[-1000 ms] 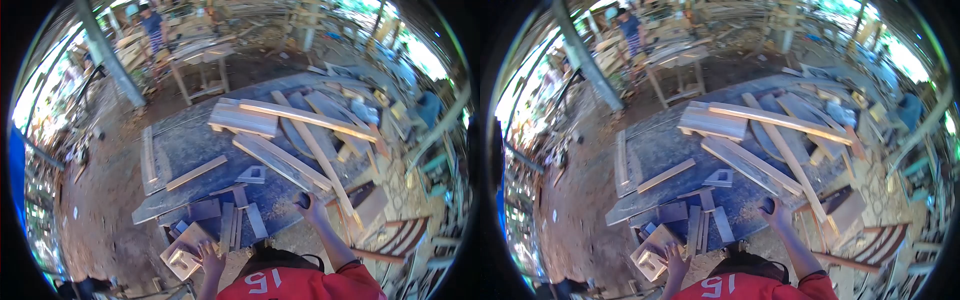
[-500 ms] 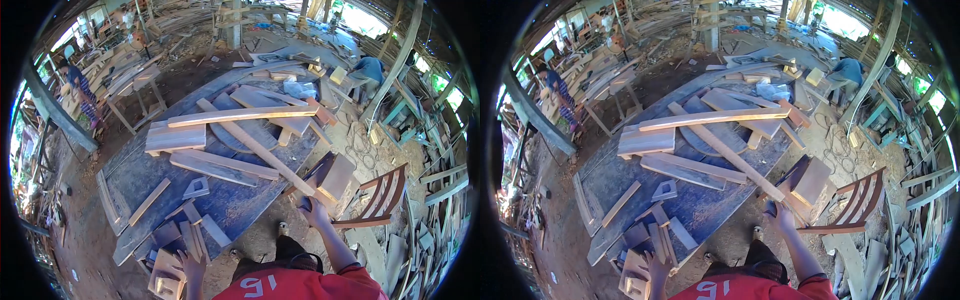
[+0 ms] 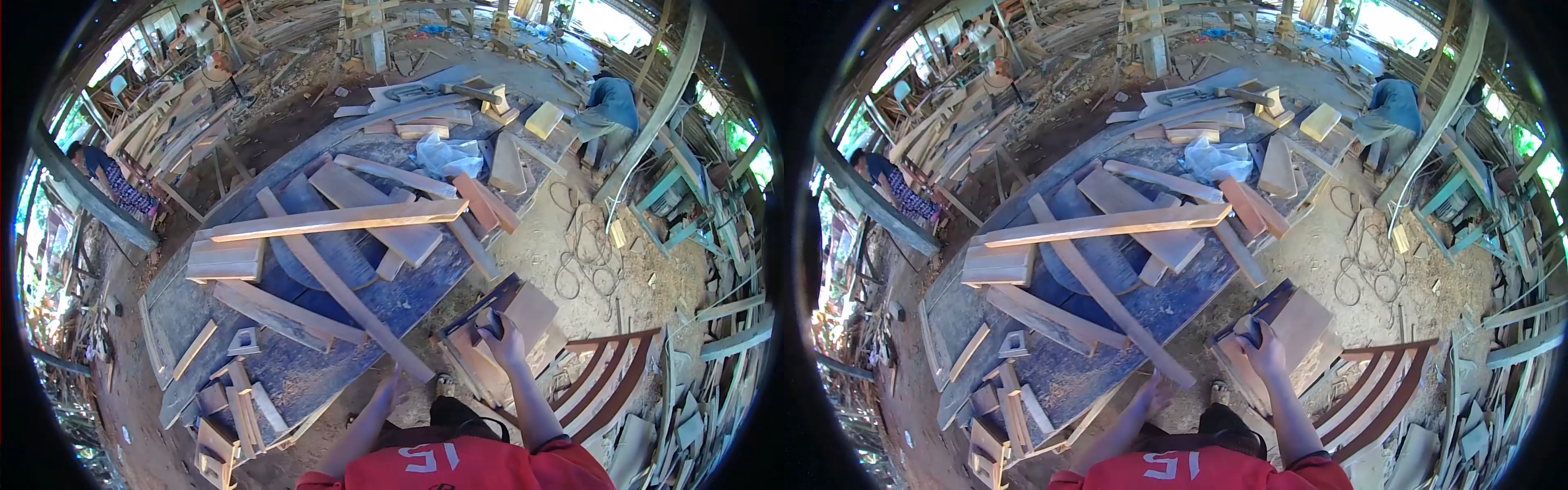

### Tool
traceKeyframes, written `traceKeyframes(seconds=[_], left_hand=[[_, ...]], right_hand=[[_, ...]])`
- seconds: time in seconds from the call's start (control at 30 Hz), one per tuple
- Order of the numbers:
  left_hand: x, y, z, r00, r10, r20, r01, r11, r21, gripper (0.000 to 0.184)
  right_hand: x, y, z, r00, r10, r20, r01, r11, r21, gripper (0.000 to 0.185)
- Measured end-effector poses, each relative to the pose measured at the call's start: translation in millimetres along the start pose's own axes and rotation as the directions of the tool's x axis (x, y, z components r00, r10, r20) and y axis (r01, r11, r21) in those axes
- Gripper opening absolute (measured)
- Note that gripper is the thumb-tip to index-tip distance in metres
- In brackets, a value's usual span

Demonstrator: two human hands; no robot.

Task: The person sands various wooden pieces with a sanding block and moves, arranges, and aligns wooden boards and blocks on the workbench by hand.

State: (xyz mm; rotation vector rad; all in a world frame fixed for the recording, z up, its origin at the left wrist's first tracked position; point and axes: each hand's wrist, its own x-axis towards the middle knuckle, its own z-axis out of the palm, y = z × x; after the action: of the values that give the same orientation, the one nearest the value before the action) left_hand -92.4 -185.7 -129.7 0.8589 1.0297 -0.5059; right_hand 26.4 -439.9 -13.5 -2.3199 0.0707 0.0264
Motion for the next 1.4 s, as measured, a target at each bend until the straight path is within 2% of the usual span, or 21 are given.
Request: traceKeyframes(seconds=[0.03, 0.1, 0.13, 0.2, 0.3, 0.33, 0.4, 0.47, 0.57, 0.63, 0.7, 0.77, 0.83, 0.87, 0.93, 0.97, 1.03, 1.17, 1.23, 1.37, 1.4], left_hand=[[13.7, 3.2, 12.8, 1.000, 0.000, -0.007, 0.000, 1.000, -0.009, 0.049], [34.7, 11.6, 30.4, 0.976, 0.218, -0.012, -0.213, 0.964, 0.157, 0.043], [21.8, 22.8, 42.6, 0.975, 0.221, -0.026, -0.215, 0.966, 0.144, 0.043], [-8.2, 40.0, 58.6, 0.908, 0.403, -0.114, -0.340, 0.867, 0.364, 0.036], [-16.1, 58.2, 41.8, 0.866, 0.458, -0.200, -0.381, 0.864, 0.330, 0.031], [-12.2, 63.2, 29.4, 0.863, 0.462, -0.204, -0.386, 0.864, 0.323, 0.031], [-4.7, 67.0, -7.9, 0.785, 0.580, -0.218, -0.506, 0.803, 0.315, 0.029], [0.3, 73.7, -40.4, 0.782, 0.580, -0.230, -0.509, 0.806, 0.303, 0.028], [5.9, 79.6, -42.9, 0.763, 0.581, -0.282, -0.545, 0.814, 0.202, 0.030], [18.5, 75.6, -51.8, 0.748, 0.618, -0.243, -0.454, 0.743, 0.492, 0.034], [12.9, 77.6, -40.9, 0.734, 0.640, -0.226, -0.464, 0.716, 0.521, 0.035], [-4.7, 96.3, -28.1, 0.720, 0.669, -0.187, -0.484, 0.677, 0.554, 0.036], [-16.0, 105.7, -17.8, 0.732, 0.674, -0.101, -0.467, 0.605, 0.645, 0.034], [-18.0, 110.4, -14.9, 0.738, 0.668, -0.095, -0.468, 0.608, 0.641, 0.034], [-20.7, 118.4, -17.2, 0.852, 0.515, -0.092, -0.371, 0.718, 0.589, 0.039], [-13.5, 116.1, -22.7, 0.855, 0.511, -0.084, -0.369, 0.714, 0.595, 0.039], [5.3, 111.1, -31.6, 0.887, 0.457, -0.060, -0.359, 0.767, 0.532, 0.038], [10.3, 113.3, -35.7, 0.890, 0.449, -0.083, -0.306, 0.721, 0.622, 0.035], [4.2, 116.0, -33.9, 0.905, 0.420, -0.065, -0.320, 0.774, 0.546, 0.037], [9.0, 114.3, -32.9, 0.903, 0.424, -0.066, -0.317, 0.762, 0.564, 0.038], [14.9, 110.7, -36.0, 0.889, 0.450, -0.087, -0.301, 0.717, 0.629, 0.040]], right_hand=[[9.9, 8.0, -6.6, 1.000, -0.004, 0.010, 0.004, 1.000, 0.000, 0.058], [25.6, 29.4, -12.5, 0.999, 0.037, -0.015, -0.036, 0.998, 0.055, 0.058], [34.7, 38.1, -12.5, 1.000, 0.026, 0.001, -0.026, 0.998, 0.056, 0.058], [51.0, 50.0, -10.8, 0.995, 0.101, 0.002, -0.101, 0.989, 0.105, 0.056], [76.3, 40.7, -2.4, 0.993, 0.114, 0.032, -0.118, 0.978, 0.173, 0.056], [84.4, 28.9, 0.0, 0.995, 0.096, 0.025, -0.099, 0.987, 0.126, 0.057], [99.6, 7.4, 5.4, 0.999, 0.038, 0.036, -0.042, 0.992, 0.117, 0.057], [115.1, -9.9, 10.7, 0.996, -0.052, 0.074, 0.044, 0.994, 0.102, 0.058], [128.7, -59.6, 5.6, 0.984, -0.166, 0.067, 0.164, 0.986, 0.035, 0.058], [145.1, -62.6, 15.1, 0.976, -0.207, 0.073, 0.206, 0.978, 0.019, 0.059], [157.8, -70.9, 24.3, 0.979, -0.183, 0.094, 0.177, 0.982, 0.065, 0.061], [163.3, -90.0, 31.4, 0.970, -0.237, 0.051, 0.237, 0.971, 0.015, 0.062], [167.1, -114.8, 33.4, 0.918, -0.391, 0.066, 0.396, 0.895, -0.204, 0.061], [173.6, -114.4, 38.3, 0.865, -0.493, 0.096, 0.502, 0.843, -0.195, 0.061], [175.8, -130.4, 40.0, 0.839, -0.523, 0.148, 0.543, 0.809, -0.223, 0.062], [176.1, -136.1, 41.2, 0.808, -0.555, 0.198, 0.589, 0.772, -0.240, 0.062], [176.8, -136.3, 42.6, 0.828, -0.517, 0.216, 0.559, 0.791, -0.250, 0.064], [185.3, -122.0, 49.2, 0.816, -0.545, 0.193, 0.579, 0.774, -0.256, 0.064], [192.2, -118.4, 50.1, 0.821, -0.539, 0.186, 0.571, 0.772, -0.280, 0.063], [221.2, -121.3, 44.9, 0.821, -0.532, 0.206, 0.570, 0.772, -0.279, 0.062], [231.1, -121.9, 42.9, 0.825, -0.527, 0.205, 0.565, 0.780, -0.269, 0.062]])
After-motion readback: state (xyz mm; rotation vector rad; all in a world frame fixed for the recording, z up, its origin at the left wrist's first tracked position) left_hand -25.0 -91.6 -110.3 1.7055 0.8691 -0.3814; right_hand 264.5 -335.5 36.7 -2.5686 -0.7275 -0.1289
